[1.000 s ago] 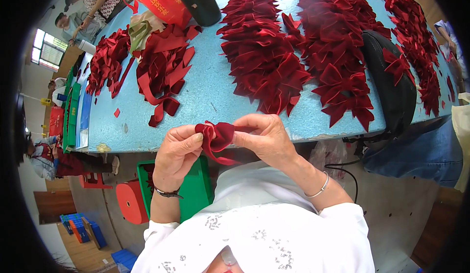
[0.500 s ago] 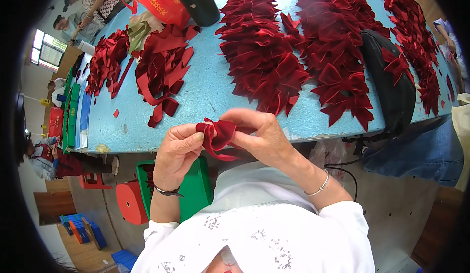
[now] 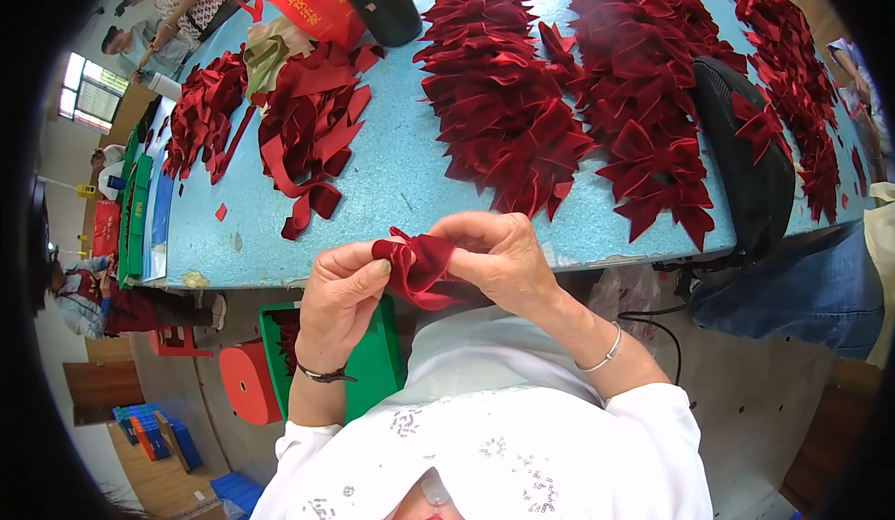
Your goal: Assembling and folding red fabric pieces into bows on a factory production line.
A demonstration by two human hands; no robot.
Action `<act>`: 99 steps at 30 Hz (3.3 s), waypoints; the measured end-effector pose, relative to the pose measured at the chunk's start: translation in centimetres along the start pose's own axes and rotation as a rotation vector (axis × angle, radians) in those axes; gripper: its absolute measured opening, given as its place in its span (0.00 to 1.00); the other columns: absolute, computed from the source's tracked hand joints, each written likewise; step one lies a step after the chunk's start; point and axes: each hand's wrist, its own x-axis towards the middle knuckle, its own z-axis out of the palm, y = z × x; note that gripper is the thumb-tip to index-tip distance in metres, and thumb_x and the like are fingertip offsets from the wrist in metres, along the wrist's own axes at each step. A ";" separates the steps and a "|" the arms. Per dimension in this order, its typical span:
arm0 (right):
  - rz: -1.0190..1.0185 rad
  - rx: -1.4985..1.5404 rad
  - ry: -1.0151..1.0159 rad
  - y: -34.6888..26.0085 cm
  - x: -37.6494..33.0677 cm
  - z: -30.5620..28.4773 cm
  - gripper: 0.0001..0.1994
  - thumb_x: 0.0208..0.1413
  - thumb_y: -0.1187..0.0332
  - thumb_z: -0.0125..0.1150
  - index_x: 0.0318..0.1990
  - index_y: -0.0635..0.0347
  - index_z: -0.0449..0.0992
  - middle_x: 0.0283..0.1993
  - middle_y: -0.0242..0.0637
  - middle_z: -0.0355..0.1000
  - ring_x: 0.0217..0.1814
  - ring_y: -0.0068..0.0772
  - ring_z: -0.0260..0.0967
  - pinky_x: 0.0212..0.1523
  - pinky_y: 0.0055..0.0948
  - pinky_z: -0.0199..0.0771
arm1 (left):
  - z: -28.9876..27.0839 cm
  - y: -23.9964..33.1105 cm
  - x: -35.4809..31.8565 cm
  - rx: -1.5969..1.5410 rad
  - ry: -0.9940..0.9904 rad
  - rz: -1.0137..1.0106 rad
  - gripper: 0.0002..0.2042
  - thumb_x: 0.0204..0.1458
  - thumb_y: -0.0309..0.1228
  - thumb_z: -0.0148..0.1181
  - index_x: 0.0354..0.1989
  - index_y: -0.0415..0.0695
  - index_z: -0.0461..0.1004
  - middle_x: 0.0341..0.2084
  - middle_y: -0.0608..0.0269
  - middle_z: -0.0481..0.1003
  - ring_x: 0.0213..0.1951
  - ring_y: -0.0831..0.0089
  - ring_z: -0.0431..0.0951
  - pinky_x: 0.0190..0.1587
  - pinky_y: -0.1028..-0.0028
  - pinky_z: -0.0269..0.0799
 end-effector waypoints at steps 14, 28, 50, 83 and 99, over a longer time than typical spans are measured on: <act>0.097 0.051 0.028 0.6 -0.2 -0.7 0.09 0.47 0.78 0.58 0.36 0.71 0.76 0.30 0.37 0.75 0.30 0.21 0.72 0.33 0.18 0.75 | -0.3 1.4 0.2 0.228 0.007 0.180 0.10 0.49 0.22 0.59 0.40 0.35 0.76 0.39 0.56 0.75 0.38 0.72 0.73 0.42 0.75 0.69; 0.125 0.170 0.022 0.6 0.0 -0.9 0.09 0.46 0.81 0.54 0.37 0.72 0.76 0.32 0.40 0.75 0.33 0.24 0.74 0.37 0.21 0.76 | -0.1 4.2 2.5 1.308 -0.206 0.946 0.09 0.35 0.24 0.66 0.27 0.38 0.74 0.27 0.61 0.75 0.34 0.66 0.71 0.40 0.67 0.65; 0.112 0.281 0.018 0.4 0.3 -1.3 0.09 0.47 0.79 0.56 0.37 0.71 0.76 0.33 0.39 0.75 0.32 0.24 0.74 0.36 0.21 0.77 | 0.7 3.7 1.3 1.893 -0.314 1.088 0.10 0.32 0.24 0.62 0.27 0.39 0.74 0.36 0.64 0.72 0.44 0.70 0.68 0.54 0.56 0.61; 0.145 0.309 0.011 0.7 -0.2 -1.2 0.09 0.46 0.80 0.56 0.37 0.71 0.76 0.32 0.39 0.75 0.32 0.24 0.73 0.36 0.22 0.76 | 1.2 4.6 1.1 1.537 -0.296 1.025 0.08 0.41 0.26 0.64 0.31 0.40 0.73 0.28 0.61 0.76 0.30 0.63 0.72 0.38 0.62 0.62; 0.172 0.313 -0.005 1.1 0.2 -0.8 0.08 0.45 0.80 0.57 0.36 0.71 0.76 0.31 0.40 0.75 0.31 0.25 0.73 0.34 0.20 0.75 | 1.3 3.8 2.9 1.360 -0.185 0.804 0.08 0.41 0.23 0.65 0.31 0.38 0.74 0.23 0.61 0.72 0.27 0.64 0.70 0.33 0.71 0.66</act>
